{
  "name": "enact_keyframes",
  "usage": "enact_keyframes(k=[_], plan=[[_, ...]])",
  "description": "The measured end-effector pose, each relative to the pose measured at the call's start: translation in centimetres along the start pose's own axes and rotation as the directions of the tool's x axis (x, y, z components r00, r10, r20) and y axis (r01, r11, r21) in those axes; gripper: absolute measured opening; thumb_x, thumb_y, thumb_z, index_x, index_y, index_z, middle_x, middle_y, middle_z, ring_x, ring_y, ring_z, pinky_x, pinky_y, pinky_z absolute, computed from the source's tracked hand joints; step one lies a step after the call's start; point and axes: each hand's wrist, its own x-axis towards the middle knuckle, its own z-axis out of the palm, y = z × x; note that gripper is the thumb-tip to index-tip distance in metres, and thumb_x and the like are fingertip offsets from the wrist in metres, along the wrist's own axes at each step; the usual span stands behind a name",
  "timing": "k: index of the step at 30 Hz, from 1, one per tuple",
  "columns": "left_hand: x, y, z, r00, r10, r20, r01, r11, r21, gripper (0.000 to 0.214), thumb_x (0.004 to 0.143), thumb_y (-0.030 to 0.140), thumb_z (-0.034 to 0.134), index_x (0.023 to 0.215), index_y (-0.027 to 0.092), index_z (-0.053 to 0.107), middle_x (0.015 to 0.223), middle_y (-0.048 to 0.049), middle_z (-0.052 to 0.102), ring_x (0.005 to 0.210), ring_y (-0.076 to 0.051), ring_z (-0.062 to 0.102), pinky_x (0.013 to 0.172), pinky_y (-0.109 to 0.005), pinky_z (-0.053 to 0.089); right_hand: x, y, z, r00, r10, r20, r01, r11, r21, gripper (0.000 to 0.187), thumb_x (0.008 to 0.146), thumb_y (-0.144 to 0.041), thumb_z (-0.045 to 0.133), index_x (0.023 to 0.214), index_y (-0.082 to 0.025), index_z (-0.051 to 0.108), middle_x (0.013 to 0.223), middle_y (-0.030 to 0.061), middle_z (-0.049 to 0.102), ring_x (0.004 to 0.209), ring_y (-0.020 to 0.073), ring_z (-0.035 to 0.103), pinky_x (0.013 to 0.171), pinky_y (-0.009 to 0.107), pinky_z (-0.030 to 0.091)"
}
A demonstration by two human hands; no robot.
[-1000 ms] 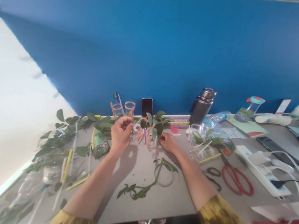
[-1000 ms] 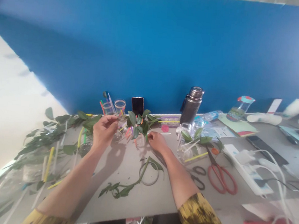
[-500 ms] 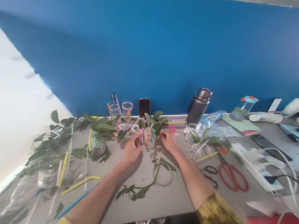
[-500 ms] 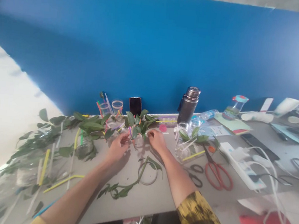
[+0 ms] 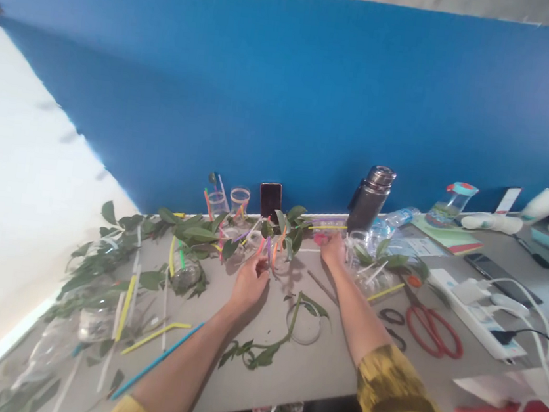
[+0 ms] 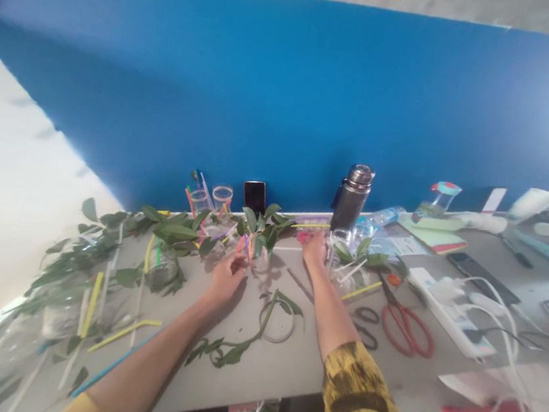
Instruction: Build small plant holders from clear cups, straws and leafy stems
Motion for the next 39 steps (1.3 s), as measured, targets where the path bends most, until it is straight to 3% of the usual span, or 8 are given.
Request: enact_keyframes(k=[6, 13, 18, 21, 26, 29, 33, 39], plan=[[0.2, 0.0, 0.1, 0.999, -0.034, -0.005, 0.034, 0.999, -0.007, 0.038, 0.078, 0.003, 0.06, 0.113, 0.013, 0.071, 0.106, -0.0121, 0.078, 0.091, -0.022, 0.072, 0.093, -0.037, 0.054, -0.2, -0.6, 0.2, 0.999, 0.033, 0.023, -0.035, 0.994, 0.099, 0.025, 0.086, -0.015, 0.067, 0.111, -0.018, 0.064, 0.108, 0.0122, 0.075, 0.093, 0.0248, 0.069, 0.081, 0.034, 0.051], [-0.1, 0.5, -0.2, 0.999, -0.037, 0.001, 0.037, 0.999, 0.009, 0.035, 0.079, 0.007, 0.058, 0.11, 0.014, 0.072, 0.102, -0.0112, 0.078, 0.091, -0.022, 0.071, 0.091, -0.036, 0.053, -0.7, -2.0, -0.6, 0.981, -0.113, 0.159, 0.052, 0.939, 0.341, 0.011, 0.077, -0.021, 0.067, 0.085, -0.017, 0.074, 0.082, 0.0071, 0.077, 0.079, 0.0217, 0.07, 0.071, 0.03, 0.052], [-0.1, 0.8, -0.4, 0.999, -0.047, -0.023, 0.048, 0.999, 0.016, 0.028, 0.073, 0.01, 0.056, 0.095, 0.017, 0.073, 0.088, -0.0063, 0.076, 0.082, -0.021, 0.069, 0.081, -0.033, 0.052, -2.0, -5.0, -4.0, 0.951, -0.242, 0.192, 0.055, 0.744, 0.666, 0.028, 0.068, -0.036, 0.075, 0.087, -0.016, 0.077, 0.066, 0.0008, 0.069, 0.052, 0.012, 0.049, 0.048, 0.024, 0.035], [0.0, 1.3, -1.3, 0.998, -0.01, -0.063, 0.01, 1.0, 0.007, 0.014, 0.075, 0.02, 0.059, 0.079, 0.019, 0.072, 0.067, -0.0012, 0.067, 0.065, -0.019, 0.061, 0.068, -0.03, 0.048, -3.5, -7.1, -6.9, 0.938, -0.33, 0.106, 0.125, 0.606, 0.785, 0.028, 0.066, -0.037, 0.079, 0.084, -0.017, 0.076, 0.06, -0.0033, 0.062, 0.052, 0.0096, 0.044, 0.048, 0.023, 0.033], [-0.1, 4.9, -4.4, 0.98, 0.04, -0.196, -0.076, 0.981, -0.178, 0.021, 0.08, 0.038, 0.063, 0.073, 0.02, 0.07, 0.058, 0.002, 0.059, 0.055, -0.014, 0.052, 0.058, -0.025, 0.041, -6.5, -10.0, -10.2, 0.877, -0.475, 0.075, 0.186, 0.479, 0.858, 0.023, 0.072, -0.037, 0.08, 0.085, -0.019, 0.075, 0.064, -0.0021, 0.062, 0.051, 0.0078, 0.038, 0.046, 0.023, 0.026], [-0.4, 8.6, -6.2, 0.967, 0.076, -0.242, -0.144, 0.95, -0.278, 0.022, 0.081, 0.041, 0.066, 0.078, 0.02, 0.071, 0.056, 0.0036, 0.056, 0.052, -0.013, 0.049, 0.054, -0.024, 0.039, -7.8, -11.5, -10.6, 0.826, -0.555, 0.097, 0.238, 0.5, 0.833, 0.023, 0.076, -0.038, 0.078, 0.089, -0.019, 0.075, 0.073, 0.001, 0.069, 0.053, 0.0087, 0.044, 0.047, 0.024, 0.031], [-0.4, 13.0, -7.5, 0.963, 0.161, -0.216, -0.212, 0.948, -0.237, 0.024, 0.083, 0.041, 0.068, 0.075, 0.019, 0.072, 0.058, 0.0025, 0.058, 0.053, -0.012, 0.047, 0.054, -0.023, 0.038, -8.7, -12.9, -10.2, 0.784, -0.621, -0.019, 0.447, 0.543, 0.711, 0.019, 0.083, -0.033, 0.071, 0.096, -0.02, 0.075, 0.081, 0.0023, 0.073, 0.063, 0.013, 0.058, 0.056, 0.026, 0.044], [1.4, 14.8, -7.6, 0.944, 0.211, -0.254, -0.27, 0.936, -0.227, 0.022, 0.083, 0.037, 0.067, 0.07, 0.019, 0.07, 0.057, 0.0027, 0.057, 0.053, -0.011, 0.046, 0.053, -0.023, 0.035, -9.9, -13.6, -10.8, 0.767, -0.638, -0.074, 0.507, 0.531, 0.679, 0.016, 0.087, -0.03, 0.067, 0.098, -0.021, 0.075, 0.087, 0.0038, 0.077, 0.07, 0.0164, 0.066, 0.062, 0.028, 0.05]])
